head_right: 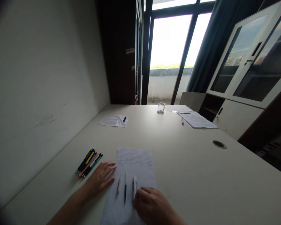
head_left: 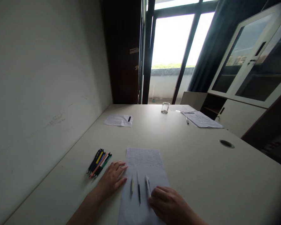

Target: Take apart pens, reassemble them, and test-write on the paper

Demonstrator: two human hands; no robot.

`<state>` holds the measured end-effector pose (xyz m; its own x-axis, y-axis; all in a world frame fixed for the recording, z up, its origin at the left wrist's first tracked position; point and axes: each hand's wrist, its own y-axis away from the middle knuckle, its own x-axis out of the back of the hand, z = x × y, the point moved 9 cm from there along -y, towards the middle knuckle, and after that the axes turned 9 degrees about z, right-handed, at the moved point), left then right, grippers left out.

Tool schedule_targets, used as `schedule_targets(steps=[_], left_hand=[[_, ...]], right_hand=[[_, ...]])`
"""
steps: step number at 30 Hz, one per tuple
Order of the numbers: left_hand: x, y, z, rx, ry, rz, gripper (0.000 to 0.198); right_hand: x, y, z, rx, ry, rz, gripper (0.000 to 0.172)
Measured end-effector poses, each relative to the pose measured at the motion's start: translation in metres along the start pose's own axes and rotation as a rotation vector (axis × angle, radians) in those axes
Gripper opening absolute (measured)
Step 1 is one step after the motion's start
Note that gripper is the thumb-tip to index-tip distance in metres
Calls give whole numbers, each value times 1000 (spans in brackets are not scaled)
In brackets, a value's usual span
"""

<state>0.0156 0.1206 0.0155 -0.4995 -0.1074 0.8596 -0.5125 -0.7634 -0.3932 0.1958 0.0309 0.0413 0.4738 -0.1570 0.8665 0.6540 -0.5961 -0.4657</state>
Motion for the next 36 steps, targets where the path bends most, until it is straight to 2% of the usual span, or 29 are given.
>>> schedule_targets(steps=[7, 15, 20, 23, 30, 36], left_hand=[[-2, 1, -1, 8, 0, -22, 42], [1, 1, -2, 4, 21, -37, 46], [3, 2, -3, -13, 29, -60, 49], [5, 2, -2, -18, 39, -65, 49], [3, 2, -3, 5, 27, -87, 47], [2, 3, -5, -4, 32, -73, 48]], right_hand=[[18, 6, 30, -194, -146, 156, 15], [40, 30, 83, -360, -124, 214, 20], [38, 58, 130, -473, -125, 214, 25], [31, 69, 147, -532, -129, 199, 29], [18, 65, 139, -557, -92, 56, 34], [19, 62, 135, -537, -96, 50, 32]])
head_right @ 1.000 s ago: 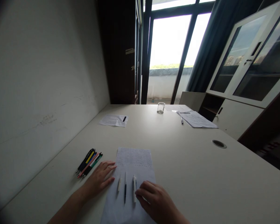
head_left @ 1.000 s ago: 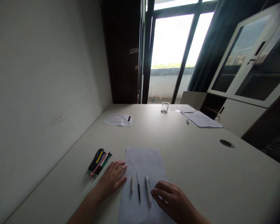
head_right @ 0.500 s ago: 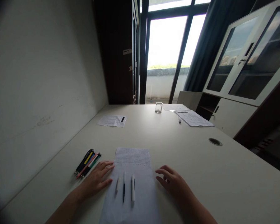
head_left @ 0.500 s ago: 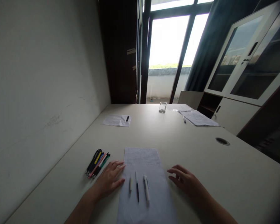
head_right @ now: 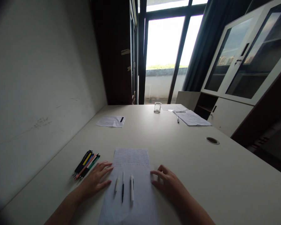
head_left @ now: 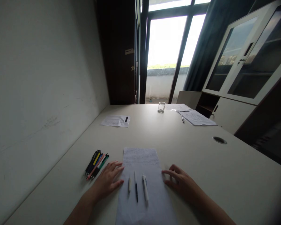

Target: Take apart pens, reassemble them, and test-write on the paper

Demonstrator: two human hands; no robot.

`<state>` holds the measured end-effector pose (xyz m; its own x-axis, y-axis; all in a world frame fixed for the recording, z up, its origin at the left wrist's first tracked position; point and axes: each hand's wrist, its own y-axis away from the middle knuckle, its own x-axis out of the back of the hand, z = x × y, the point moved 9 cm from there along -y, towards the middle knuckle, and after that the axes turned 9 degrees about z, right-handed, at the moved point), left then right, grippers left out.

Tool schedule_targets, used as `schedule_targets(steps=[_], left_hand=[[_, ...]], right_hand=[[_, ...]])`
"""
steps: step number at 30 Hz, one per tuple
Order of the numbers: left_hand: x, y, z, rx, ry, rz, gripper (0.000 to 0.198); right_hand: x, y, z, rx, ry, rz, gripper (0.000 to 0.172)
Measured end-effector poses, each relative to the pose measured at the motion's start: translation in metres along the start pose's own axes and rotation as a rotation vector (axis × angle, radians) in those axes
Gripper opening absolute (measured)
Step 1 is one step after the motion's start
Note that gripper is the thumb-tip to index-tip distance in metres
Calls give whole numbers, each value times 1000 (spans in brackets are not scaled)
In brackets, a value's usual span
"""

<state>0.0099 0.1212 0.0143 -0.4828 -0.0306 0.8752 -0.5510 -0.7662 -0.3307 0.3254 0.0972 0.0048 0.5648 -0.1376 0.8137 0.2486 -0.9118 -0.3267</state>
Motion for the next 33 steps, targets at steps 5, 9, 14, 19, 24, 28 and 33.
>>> schedule_targets(steps=[5, 9, 14, 19, 24, 28, 33], left_hand=[[-1, 0, 0, 2, -10, -7, 49], [-1, 0, -1, 5, -12, -6, 48], [-1, 0, -1, 8, -15, -11, 47], [0, 0, 0, -8, -17, 8, 44], [2, 0, 2, -3, -16, 28, 42], [1, 1, 2, -7, -11, 35, 42], [-2, 1, -1, -10, -21, 42, 42]], right_hand=[[0, 0, -1, 2, 14, -5, 31], [0, 0, -1, 0, 17, 1, 30], [3, -1, -3, 4, -1, 27, 30], [2, -1, -1, 2, -19, 34, 30], [1, -2, -9, 43, -25, 71, 30], [-3, -2, -42, 122, -41, 77, 26], [-24, 1, -94, 170, -83, -65, 29]])
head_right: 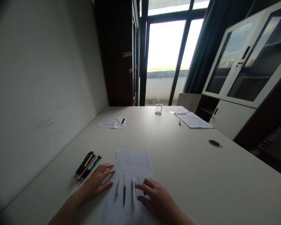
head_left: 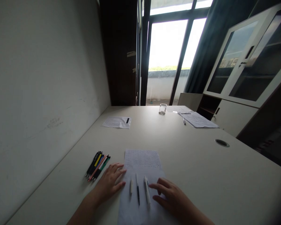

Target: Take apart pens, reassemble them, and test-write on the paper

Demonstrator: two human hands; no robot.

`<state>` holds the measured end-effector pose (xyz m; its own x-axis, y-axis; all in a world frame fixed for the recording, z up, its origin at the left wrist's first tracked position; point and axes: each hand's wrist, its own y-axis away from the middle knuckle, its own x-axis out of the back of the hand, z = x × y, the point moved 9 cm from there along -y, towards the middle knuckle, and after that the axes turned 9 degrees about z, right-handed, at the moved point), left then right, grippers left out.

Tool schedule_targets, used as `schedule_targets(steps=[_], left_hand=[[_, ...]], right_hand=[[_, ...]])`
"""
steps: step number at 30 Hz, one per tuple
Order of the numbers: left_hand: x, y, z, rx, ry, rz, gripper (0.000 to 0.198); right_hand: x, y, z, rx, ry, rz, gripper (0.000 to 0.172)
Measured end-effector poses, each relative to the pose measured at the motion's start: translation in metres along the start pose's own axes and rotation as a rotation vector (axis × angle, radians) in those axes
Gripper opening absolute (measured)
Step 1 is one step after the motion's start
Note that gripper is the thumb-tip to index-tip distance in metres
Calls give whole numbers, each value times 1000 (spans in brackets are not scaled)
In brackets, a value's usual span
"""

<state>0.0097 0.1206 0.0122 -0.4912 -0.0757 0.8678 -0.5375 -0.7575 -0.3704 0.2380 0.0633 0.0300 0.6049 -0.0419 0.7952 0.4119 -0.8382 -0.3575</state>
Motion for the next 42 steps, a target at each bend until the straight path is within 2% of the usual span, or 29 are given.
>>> schedule_targets(steps=[3, 6, 11, 15, 20, 24, 27, 31, 37, 42], left_hand=[[0, 0, 0, 5, -1, 6, 42], [1, 0, 1, 7, 2, 4, 42], [3, -1, 3, -10, 12, 8, 42], [1, 0, 1, 0, 6, -1, 42], [-1, 0, 0, 5, 2, -9, 42], [-2, 1, -1, 18, -3, -23, 43], [-3, 1, -2, 16, -2, -16, 43], [-1, 0, 0, 11, -2, -6, 42], [25, -10, 18, -35, 36, 147, 30], [39, -14, 40, -124, 134, 210, 26]], right_hand=[[-13, -2, -22, 30, -5, -77, 32], [-21, -2, -32, 55, -3, -113, 27], [-23, -2, -28, 42, 34, -98, 9], [-22, -2, -25, 44, 112, -67, 5], [-21, -2, -18, 12, 207, -50, 20], [-21, 0, -11, -33, 186, -46, 29], [-17, 1, -9, -54, 140, 3, 37], [-10, 0, -6, -96, 81, 96, 31], [0, -6, -8, -112, -57, 213, 9], [11, -17, -28, -10, -164, 283, 8]])
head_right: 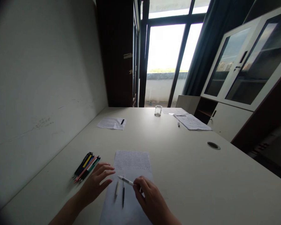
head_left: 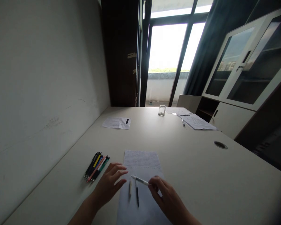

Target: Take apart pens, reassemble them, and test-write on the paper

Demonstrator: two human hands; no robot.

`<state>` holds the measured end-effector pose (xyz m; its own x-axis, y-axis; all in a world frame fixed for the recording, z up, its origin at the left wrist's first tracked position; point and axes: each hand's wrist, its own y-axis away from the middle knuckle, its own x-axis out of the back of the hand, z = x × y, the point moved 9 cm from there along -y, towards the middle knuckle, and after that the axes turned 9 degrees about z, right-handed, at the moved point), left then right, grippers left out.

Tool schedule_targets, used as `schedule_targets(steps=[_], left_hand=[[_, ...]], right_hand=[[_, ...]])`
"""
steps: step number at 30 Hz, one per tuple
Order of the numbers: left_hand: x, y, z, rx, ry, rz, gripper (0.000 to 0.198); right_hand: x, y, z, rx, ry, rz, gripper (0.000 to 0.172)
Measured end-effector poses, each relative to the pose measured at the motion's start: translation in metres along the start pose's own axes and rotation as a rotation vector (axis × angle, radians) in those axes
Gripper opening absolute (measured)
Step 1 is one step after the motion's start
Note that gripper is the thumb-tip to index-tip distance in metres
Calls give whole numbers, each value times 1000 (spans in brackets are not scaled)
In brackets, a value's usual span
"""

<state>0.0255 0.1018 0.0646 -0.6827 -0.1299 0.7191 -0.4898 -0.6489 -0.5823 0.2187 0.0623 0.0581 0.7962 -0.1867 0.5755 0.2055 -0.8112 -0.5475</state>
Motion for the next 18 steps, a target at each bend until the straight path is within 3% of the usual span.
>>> schedule_targets(steps=[6, 9, 13, 18], left_hand=[[-7, -3, 32, -113, 163, -94, 43], [-13, -2, 36, -115, 165, -129, 32], [-20, 2, 30, -81, 132, -153, 16], [-23, 4, 9, 21, 92, -141, 12]], right_hand=[[-16, 0, -35, 203, -31, -34, 10], [-24, 4, -41, 248, -37, -46, 9], [-28, 6, -31, 194, -2, -55, 11], [-35, 8, -21, 191, 201, -126, 50]])
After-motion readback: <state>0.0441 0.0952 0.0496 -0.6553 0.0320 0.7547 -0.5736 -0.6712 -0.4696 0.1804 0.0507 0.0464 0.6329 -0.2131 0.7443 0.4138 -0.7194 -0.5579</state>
